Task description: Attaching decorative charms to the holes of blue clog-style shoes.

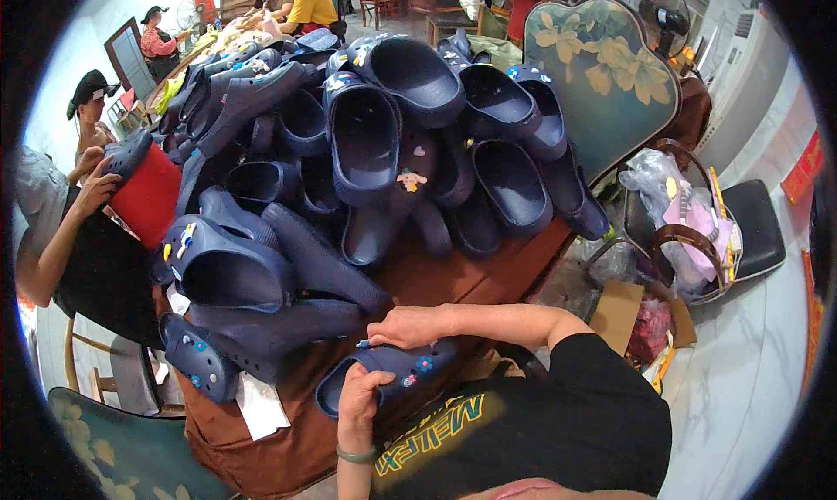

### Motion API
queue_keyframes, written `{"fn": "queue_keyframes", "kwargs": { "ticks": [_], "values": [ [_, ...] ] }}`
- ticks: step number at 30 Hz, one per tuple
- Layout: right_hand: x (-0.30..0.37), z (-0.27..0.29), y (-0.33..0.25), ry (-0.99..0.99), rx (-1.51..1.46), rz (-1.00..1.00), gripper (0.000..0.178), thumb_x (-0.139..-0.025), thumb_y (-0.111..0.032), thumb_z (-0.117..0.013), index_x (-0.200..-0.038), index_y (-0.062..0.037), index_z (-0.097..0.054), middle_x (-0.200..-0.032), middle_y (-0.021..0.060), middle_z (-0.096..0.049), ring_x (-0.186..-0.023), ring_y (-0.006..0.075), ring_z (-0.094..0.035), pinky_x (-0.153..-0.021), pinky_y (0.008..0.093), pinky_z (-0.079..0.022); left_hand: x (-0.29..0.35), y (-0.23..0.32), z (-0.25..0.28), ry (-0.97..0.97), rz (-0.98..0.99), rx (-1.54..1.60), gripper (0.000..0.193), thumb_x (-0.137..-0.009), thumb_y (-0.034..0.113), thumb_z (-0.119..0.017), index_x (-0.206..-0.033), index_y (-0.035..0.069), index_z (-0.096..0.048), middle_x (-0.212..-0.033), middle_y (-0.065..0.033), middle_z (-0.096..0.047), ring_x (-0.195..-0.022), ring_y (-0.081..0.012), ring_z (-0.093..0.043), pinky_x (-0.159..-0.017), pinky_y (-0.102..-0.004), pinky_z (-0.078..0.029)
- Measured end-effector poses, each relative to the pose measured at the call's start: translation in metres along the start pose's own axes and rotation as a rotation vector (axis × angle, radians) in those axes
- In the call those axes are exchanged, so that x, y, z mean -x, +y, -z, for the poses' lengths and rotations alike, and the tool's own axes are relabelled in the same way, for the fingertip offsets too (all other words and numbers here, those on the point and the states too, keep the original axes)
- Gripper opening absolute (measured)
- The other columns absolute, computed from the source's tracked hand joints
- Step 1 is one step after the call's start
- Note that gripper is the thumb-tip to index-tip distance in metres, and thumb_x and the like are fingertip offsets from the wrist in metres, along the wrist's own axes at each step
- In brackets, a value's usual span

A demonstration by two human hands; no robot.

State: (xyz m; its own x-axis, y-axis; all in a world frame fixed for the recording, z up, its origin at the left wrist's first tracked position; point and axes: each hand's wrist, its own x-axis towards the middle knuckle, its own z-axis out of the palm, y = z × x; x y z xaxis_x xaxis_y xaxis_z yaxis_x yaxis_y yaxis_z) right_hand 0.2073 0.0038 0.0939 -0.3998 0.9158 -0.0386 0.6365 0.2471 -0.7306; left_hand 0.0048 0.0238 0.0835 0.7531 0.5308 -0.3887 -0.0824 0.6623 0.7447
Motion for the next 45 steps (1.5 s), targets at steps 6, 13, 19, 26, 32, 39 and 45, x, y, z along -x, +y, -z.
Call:
{"fn": "queue_keyframes", "kwargs": {
  "ticks": [6,13,19,26,32,39,45],
  "values": [
    [-0.006,-0.008,0.019,0.144,-0.018,-0.012,0.027,-0.098,-0.027,-0.045,-0.099,-0.0059,-0.061,-0.086,0.0218,-0.065,-0.081,0.0421,-0.061,-0.071,0.0482,-0.048,0.002,-0.006,0.007,-0.087,0.014,-0.022,0.047,-0.065,-0.007,-0.06,-0.112,-0.004,-0.058,-0.104,-0.0089,-0.067,-0.092,-0.02,-0.065,-0.09,-0.0322,-0.048],
    [0.004,0.004,0.022,0.137,-0.204,-0.09,0.024,-0.094,-0.025,-0.055,-0.103,-0.0041,-0.064,-0.088,0.015,-0.068,-0.085,0.031,-0.066,-0.078,0.0393,-0.049,0.031,0.0,-0.017,0.003,-0.03,-0.043,0.049,-0.066,-0.008,-0.06,-0.114,-0.004,-0.057,-0.108,-0.0097,-0.066,-0.096,-0.0212,-0.064,-0.09,-0.0312,-0.047],
    [0.02,-0.008,0.04,0.271,-0.174,-0.12,0.027,-0.09,-0.025,-0.06,-0.104,-0.0024,-0.064,-0.099,0.0167,-0.066,-0.093,0.0335,-0.063,-0.081,0.0405,-0.048,0.036,-0.005,-0.002,0.166,-0.141,0.1,0.044,-0.07,-0.006,-0.062,-0.114,-0.006,-0.055,-0.106,-0.0117,-0.065,-0.096,-0.0216,-0.064,-0.088,-0.0331,-0.05],
    [0.037,-0.006,0.011,0.463,-0.007,0.021,0.032,-0.086,-0.028,-0.063,-0.108,-0.0043,-0.064,-0.116,0.0129,-0.061,-0.115,0.0338,-0.05,-0.102,0.0419,-0.037,0.035,-0.007,0.006,0.178,-0.118,0.107,0.026,-0.073,-0.003,-0.063,-0.099,-0.002,-0.06,-0.097,-0.0093,-0.066,-0.09,-0.019,-0.063,-0.085,-0.0316,-0.049],
    [0.049,-0.018,0.011,0.254,0.087,0.161,0.043,-0.086,-0.031,-0.065,-0.123,-0.0112,-0.059,-0.136,0.0091,-0.049,-0.135,0.0441,-0.019,-0.112,0.0542,-0.021,0.036,-0.018,0.014,0.316,-0.046,0.09,0.012,-0.077,0.0,-0.067,-0.079,0.005,-0.056,-0.083,-0.0073,-0.063,-0.082,-0.017,-0.062,-0.079,-0.0314,-0.049],
    [0.055,-0.018,0.001,0.234,-0.163,0.123,0.039,-0.089,-0.018,-0.062,-0.126,-0.0062,-0.057,-0.14,0.0149,-0.046,-0.131,0.0308,-0.041,-0.11,0.04,-0.031,0.04,0.0,-0.002,0.181,-0.075,0.057,0.005,-0.08,0.003,-0.065,-0.079,0.002,-0.061,-0.082,-0.0057,-0.065,-0.078,-0.0128,-0.061,-0.074,-0.0266,-0.048],
    [0.049,-0.027,0.001,0.365,-0.067,0.099,0.031,-0.089,-0.015,-0.062,-0.118,-0.0048,-0.06,-0.127,0.0154,-0.057,-0.122,0.031,-0.051,-0.103,0.0403,-0.041,0.034,-0.008,0.006,0.178,-0.076,0.052,0.005,-0.081,0.003,-0.063,-0.085,0.0,-0.062,-0.086,-0.0063,-0.065,-0.081,-0.0142,-0.063,-0.078,-0.0282,-0.049]
  ]
}}
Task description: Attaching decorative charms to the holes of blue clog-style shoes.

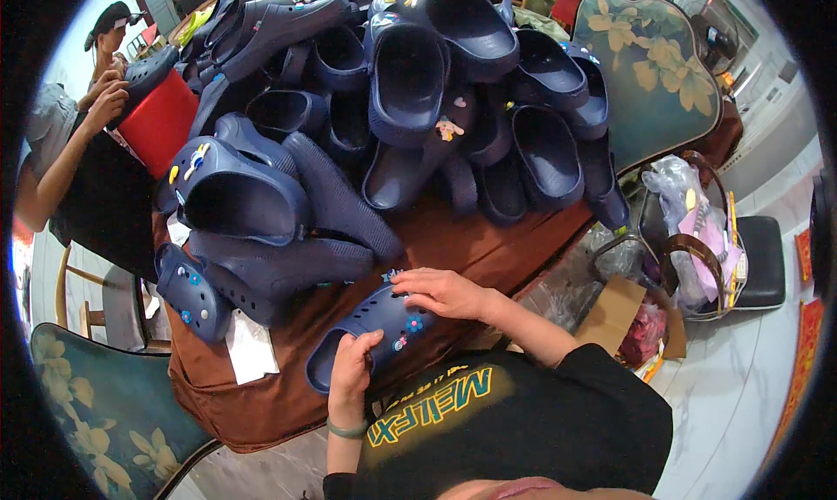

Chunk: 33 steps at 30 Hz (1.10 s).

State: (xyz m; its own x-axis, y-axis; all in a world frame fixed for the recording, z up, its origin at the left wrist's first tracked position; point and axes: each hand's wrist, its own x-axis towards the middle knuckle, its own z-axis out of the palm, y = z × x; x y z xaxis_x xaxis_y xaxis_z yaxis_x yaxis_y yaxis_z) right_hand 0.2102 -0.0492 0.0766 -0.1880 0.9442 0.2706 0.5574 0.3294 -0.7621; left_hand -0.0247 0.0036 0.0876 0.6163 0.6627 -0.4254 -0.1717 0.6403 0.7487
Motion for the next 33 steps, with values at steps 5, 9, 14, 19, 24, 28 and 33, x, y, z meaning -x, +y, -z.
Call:
{"fn": "queue_keyframes", "kwargs": {
  "ticks": [5,9,14,19,24,28,33],
  "values": [
    [-0.002,-0.016,-0.004,0.181,0.242,0.087,0.024,-0.086,-0.014,-0.065,-0.108,-0.0041,-0.064,-0.116,0.0129,-0.064,-0.108,0.0295,-0.061,-0.092,0.0383,-0.05,0.002,0.002,-0.002,-0.039,-0.021,0.025,0.019,-0.081,0.003,-0.061,-0.099,-0.005,-0.064,-0.094,-0.0077,-0.068,-0.083,-0.0147,-0.065,-0.081,-0.0287,-0.05],
    [-0.005,-0.02,-0.007,0.239,0.371,0.058,0.02,-0.085,-0.015,-0.066,-0.101,-0.0038,-0.063,-0.105,0.0128,-0.065,-0.096,0.0293,-0.064,-0.082,0.0389,-0.053,0.002,0.004,-0.008,0.02,0.028,0.04,0.011,-0.08,0.002,-0.063,-0.091,-0.002,-0.061,-0.09,-0.0077,-0.065,-0.082,-0.0155,-0.064,-0.079,-0.0294,-0.05],
    [-0.018,-0.016,0.0,0.248,0.326,-0.124,0.013,-0.09,-0.015,-0.059,-0.096,-0.0031,-0.06,-0.087,0.0129,-0.061,-0.083,0.0313,-0.061,-0.072,0.0392,-0.05,-0.002,-0.018,0.013,0.094,-0.015,0.015,0.008,-0.08,0.004,-0.066,-0.08,0.002,-0.058,-0.081,-0.0055,-0.062,-0.078,-0.0151,-0.062,-0.074,-0.0284,-0.049],
    [-0.009,-0.015,0.0,0.145,0.094,-0.026,0.02,-0.091,-0.018,-0.057,-0.106,-0.0047,-0.059,-0.104,0.0118,-0.06,-0.105,0.031,-0.055,-0.091,0.0396,-0.045,-0.006,-0.019,0.016,0.153,0.034,-0.015,0.009,-0.08,0.006,-0.067,-0.085,0.002,-0.06,-0.084,-0.004,-0.062,-0.082,-0.0129,-0.061,-0.075,-0.0263,-0.048],
    [-0.004,-0.002,-0.017,-0.002,0.024,0.154,0.033,-0.09,-0.026,-0.06,-0.117,-0.0078,-0.057,-0.121,0.0093,-0.056,-0.121,0.0312,-0.046,-0.106,0.0442,-0.033,-0.002,-0.01,0.011,0.043,-0.024,-0.022,0.016,-0.083,0.008,-0.064,-0.097,0.0,-0.062,-0.093,-0.0055,-0.065,-0.081,-0.0129,-0.062,-0.075,-0.0264,-0.049],
    [0.0,-0.007,-0.022,0.0,0.273,0.268,0.038,-0.087,-0.03,-0.063,-0.118,-0.0097,-0.057,-0.122,0.0066,-0.056,-0.121,0.0276,-0.048,-0.106,0.0455,-0.033,0.002,0.007,-0.004,-0.054,-0.032,0.0,0.025,-0.085,0.006,-0.059,-0.108,-0.004,-0.061,-0.103,-0.0083,-0.067,-0.089,-0.0151,-0.065,-0.081,-0.0285,-0.051],
    [0.005,-0.025,-0.013,0.137,0.376,0.259,0.032,-0.086,-0.026,-0.064,-0.113,-0.0097,-0.059,-0.113,0.0069,-0.058,-0.114,0.0268,-0.052,-0.101,0.0441,-0.037,0.01,0.021,-0.029,0.027,0.011,0.054,0.014,-0.082,0.004,-0.067,-0.074,0.006,-0.055,-0.079,-0.0035,-0.061,-0.079,-0.0125,-0.06,-0.077,-0.0272,-0.048]
  ]
}}
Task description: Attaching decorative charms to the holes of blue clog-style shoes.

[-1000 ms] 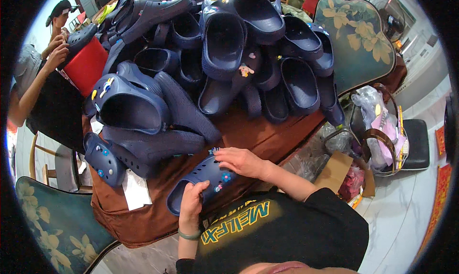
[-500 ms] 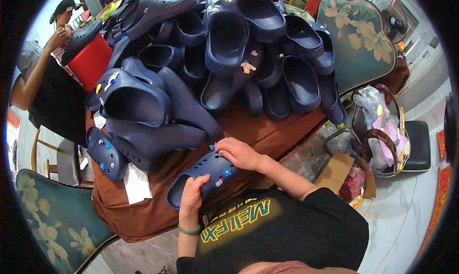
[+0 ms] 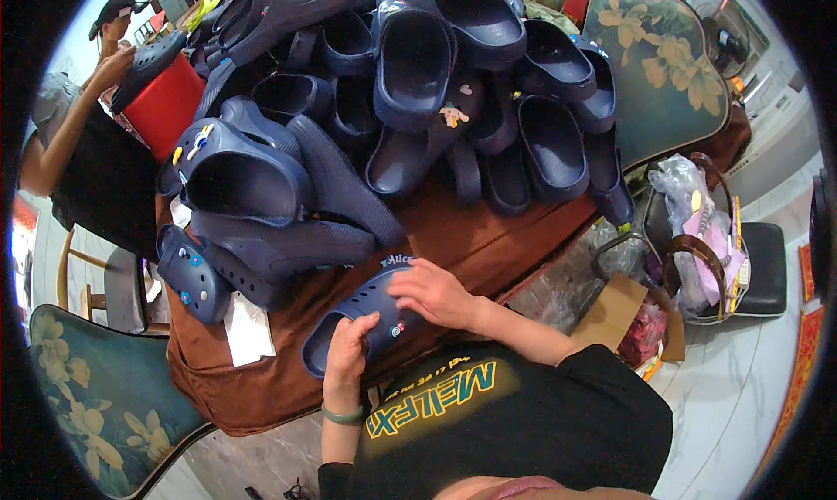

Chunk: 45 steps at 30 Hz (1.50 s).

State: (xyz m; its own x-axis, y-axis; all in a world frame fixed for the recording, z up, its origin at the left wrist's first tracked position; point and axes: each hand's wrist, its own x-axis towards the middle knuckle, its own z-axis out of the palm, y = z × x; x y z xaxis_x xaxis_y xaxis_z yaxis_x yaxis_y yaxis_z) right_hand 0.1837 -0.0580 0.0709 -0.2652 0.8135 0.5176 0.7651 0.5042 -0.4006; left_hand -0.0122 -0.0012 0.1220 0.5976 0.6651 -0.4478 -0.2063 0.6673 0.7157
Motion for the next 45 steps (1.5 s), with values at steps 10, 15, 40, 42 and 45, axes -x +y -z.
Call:
{"fn": "queue_keyframes", "kwargs": {
  "ticks": [10,15,40,42,45],
  "values": [
    [0.0,-0.022,0.016,0.388,-0.237,-0.23,0.01,-0.091,-0.011,-0.053,-0.087,-0.0029,-0.053,-0.083,0.0138,-0.052,-0.079,0.0323,-0.053,-0.075,0.0397,-0.045,-0.013,-0.035,0.04,0.116,-0.221,-0.619,0.022,-0.085,0.011,-0.058,-0.102,0.0,-0.066,-0.09,-0.0094,-0.066,-0.086,-0.0181,-0.06,-0.08,-0.0324,-0.046],
    [-0.01,0.011,0.007,0.406,-0.533,-0.593,0.012,-0.093,-0.012,-0.053,-0.096,-0.002,-0.058,-0.085,0.0096,-0.06,-0.075,0.0196,-0.058,-0.07,0.0305,-0.048,-0.025,-0.044,0.061,-0.053,-0.908,-1.176,0.025,-0.082,0.006,-0.056,-0.105,0.005,-0.065,-0.1,-0.0122,-0.065,-0.09,-0.0282,-0.058,-0.083,-0.035,-0.044],
    [0.021,-0.028,-0.023,0.167,0.059,0.205,0.031,-0.076,-0.011,-0.072,-0.102,-0.0071,-0.056,-0.071,0.0022,-0.054,-0.062,0.0191,-0.053,-0.059,0.0327,-0.038,-0.017,-0.035,0.033,0.138,-0.219,-0.124,0.015,-0.083,0.012,-0.067,-0.074,0.001,-0.068,-0.072,0.0001,-0.063,-0.067,-0.0062,-0.057,-0.062,-0.0227,-0.044],
    [0.024,-0.032,-0.02,0.198,0.04,0.208,0.03,-0.076,-0.011,-0.072,-0.101,-0.0071,-0.056,-0.071,0.0016,-0.054,-0.062,0.0188,-0.052,-0.06,0.0324,-0.038,-0.013,-0.031,0.026,0.124,-0.237,-0.121,0.013,-0.083,0.012,-0.067,-0.076,0.001,-0.068,-0.074,-0.0004,-0.064,-0.069,-0.0067,-0.058,-0.064,-0.0229,-0.044],
    [0.026,-0.037,-0.016,0.25,0.022,0.258,0.027,-0.078,-0.013,-0.069,-0.101,-0.007,-0.057,-0.072,0.0003,-0.054,-0.062,0.017,-0.051,-0.062,0.0319,-0.038,-0.014,-0.038,0.039,0.093,-0.274,-0.135,0.012,-0.084,0.012,-0.066,-0.08,0.0,-0.069,-0.077,-0.0013,-0.066,-0.071,-0.0078,-0.06,-0.067,-0.023,-0.045]
  ]
}}
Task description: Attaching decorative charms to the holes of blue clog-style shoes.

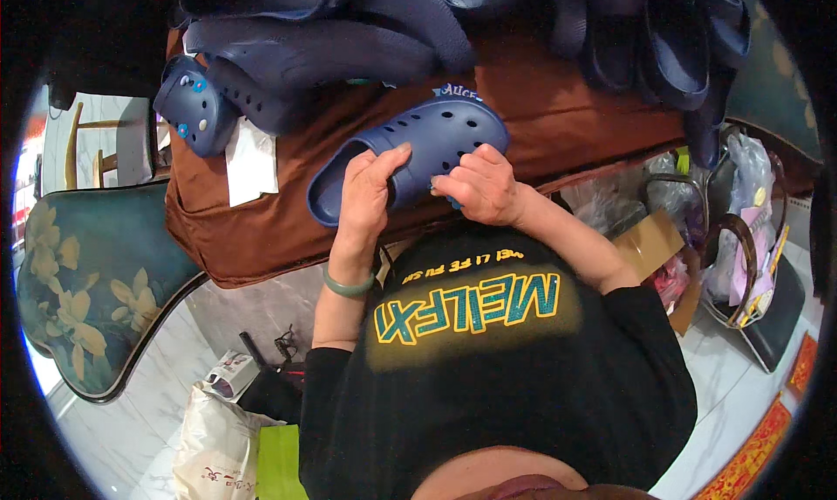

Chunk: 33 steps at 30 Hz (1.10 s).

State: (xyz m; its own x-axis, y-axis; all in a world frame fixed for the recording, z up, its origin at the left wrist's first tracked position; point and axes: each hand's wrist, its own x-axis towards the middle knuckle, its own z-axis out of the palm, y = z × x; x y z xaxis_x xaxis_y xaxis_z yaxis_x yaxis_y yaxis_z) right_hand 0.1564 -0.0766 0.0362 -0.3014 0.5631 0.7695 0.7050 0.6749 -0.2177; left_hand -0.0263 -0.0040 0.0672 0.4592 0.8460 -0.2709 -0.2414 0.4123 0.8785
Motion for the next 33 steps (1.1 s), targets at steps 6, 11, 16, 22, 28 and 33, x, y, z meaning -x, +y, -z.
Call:
{"fn": "queue_keyframes", "kwargs": {
  "ticks": [6,11,16,22,28,33],
  "values": [
    [0.0,-0.001,-0.004,0.011,0.056,-0.006,0.025,-0.08,-0.016,-0.065,-0.102,-0.0077,-0.059,-0.075,-0.0004,-0.054,-0.066,0.0163,-0.051,-0.065,0.0309,-0.038,0.002,0.019,-0.017,0.053,0.089,-0.204,0.014,-0.085,0.013,-0.065,-0.087,-0.001,-0.068,-0.084,-0.0015,-0.067,-0.075,-0.0073,-0.059,-0.07,-0.0221,-0.046],
    [-0.012,0.005,-0.018,-0.086,0.188,-0.107,0.031,-0.079,-0.018,-0.069,-0.106,-0.0069,-0.058,-0.073,-0.0001,-0.052,-0.066,0.0166,-0.05,-0.063,0.0315,-0.038,0.011,0.018,-0.019,0.056,0.06,-0.545,0.015,-0.085,0.01,-0.065,-0.092,-0.002,-0.067,-0.087,-0.0013,-0.066,-0.077,-0.0063,-0.058,-0.072,-0.0225,-0.047],
    [0.002,-0.001,-0.007,-0.052,0.137,0.006,0.027,-0.078,-0.022,-0.064,-0.102,-0.0104,-0.06,-0.078,-0.0017,-0.051,-0.071,0.0152,-0.05,-0.068,0.0318,-0.039,0.007,0.015,-0.017,0.042,0.126,-0.08,0.015,-0.084,0.007,-0.065,-0.096,-0.002,-0.066,-0.087,-0.0033,-0.067,-0.077,-0.0091,-0.06,-0.072,-0.0251,-0.049],
    [-0.005,0.015,0.001,-0.129,-0.158,-0.019,0.018,-0.077,-0.015,-0.064,-0.095,-0.0129,-0.058,-0.073,-0.0012,-0.053,-0.068,0.018,-0.053,-0.067,0.0334,-0.04,0.003,0.021,-0.012,-0.048,0.177,-0.033,0.018,-0.082,0.005,-0.065,-0.098,-0.003,-0.065,-0.087,-0.0058,-0.068,-0.075,-0.0123,-0.063,-0.073,-0.0258,-0.05],
    [-0.016,0.053,0.047,-0.005,-0.032,-0.792,0.019,-0.086,-0.014,-0.065,-0.1,-0.0073,-0.054,-0.093,0.0122,-0.063,-0.079,0.0378,-0.06,-0.066,0.0446,-0.047,0.027,0.031,-0.008,-0.013,0.292,-0.212,0.022,-0.08,0.007,-0.064,-0.099,-0.002,-0.066,-0.087,-0.006,-0.068,-0.075,-0.0128,-0.063,-0.073,-0.0255,-0.05],
    [-0.014,0.053,0.087,-0.252,0.134,-0.762,0.023,-0.087,-0.016,-0.063,-0.107,-0.0098,-0.055,-0.101,0.0126,-0.063,-0.082,0.0398,-0.062,-0.067,0.0451,-0.05,0.026,0.03,-0.011,-0.001,0.255,-0.133,0.021,-0.08,0.007,-0.065,-0.098,-0.003,-0.067,-0.088,-0.0063,-0.068,-0.075,-0.0121,-0.062,-0.073,-0.0255,-0.049]
  ]
}}
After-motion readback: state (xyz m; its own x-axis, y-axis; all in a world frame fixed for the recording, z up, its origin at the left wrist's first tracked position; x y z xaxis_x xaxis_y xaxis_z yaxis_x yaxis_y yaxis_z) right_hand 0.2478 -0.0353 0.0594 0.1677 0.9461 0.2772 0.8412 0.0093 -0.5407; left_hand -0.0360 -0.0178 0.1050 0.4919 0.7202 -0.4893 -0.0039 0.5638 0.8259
